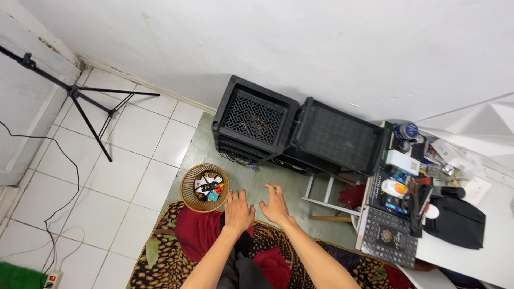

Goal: The person removes items from a plastic storage shelf and uses a wrench, pliers, and a screwdriver to detach or adjust small components inside the shelf unit.

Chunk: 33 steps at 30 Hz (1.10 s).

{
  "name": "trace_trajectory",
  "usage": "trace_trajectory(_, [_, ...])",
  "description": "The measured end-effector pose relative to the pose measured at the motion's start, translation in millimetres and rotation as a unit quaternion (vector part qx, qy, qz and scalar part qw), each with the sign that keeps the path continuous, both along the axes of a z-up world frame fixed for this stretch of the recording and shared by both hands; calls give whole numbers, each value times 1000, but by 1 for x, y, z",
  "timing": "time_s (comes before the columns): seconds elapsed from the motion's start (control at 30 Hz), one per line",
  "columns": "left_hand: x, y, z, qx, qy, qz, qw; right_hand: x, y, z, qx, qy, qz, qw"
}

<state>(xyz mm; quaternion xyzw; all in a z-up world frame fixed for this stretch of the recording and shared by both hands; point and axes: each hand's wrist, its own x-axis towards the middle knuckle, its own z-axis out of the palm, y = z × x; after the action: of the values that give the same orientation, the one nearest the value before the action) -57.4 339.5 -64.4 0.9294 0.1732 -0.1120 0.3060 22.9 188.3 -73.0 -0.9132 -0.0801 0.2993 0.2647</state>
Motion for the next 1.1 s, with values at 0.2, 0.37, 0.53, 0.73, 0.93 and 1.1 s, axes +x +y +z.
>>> trace_trajectory(0.2, [12, 13, -65, -20, 13, 43, 999, 56, 27, -146, 21, -22, 26, 999])
trace_trajectory(0.37, [29, 16, -139, -43, -25, 51, 997, 124, 52, -276, 60, -132, 12, 989])
trace_trajectory(0.53, [64, 20, -213, -52, -160, 87, 982, 198, 58, -403, 25, -295, 78, 952])
trace_trajectory(0.73, [111, 22, -269, -91, -267, 141, 949, 266, 63, -482, -10, -131, 64, 989])
trace_trajectory(0.93, [128, 35, -303, -100, -355, 184, 911, 288, 92, -438, -39, -88, 53, 994])
trace_trajectory(1.1, [147, 32, -335, -176, -402, 248, 864, 277, 115, -384, -73, -161, 93, 980])
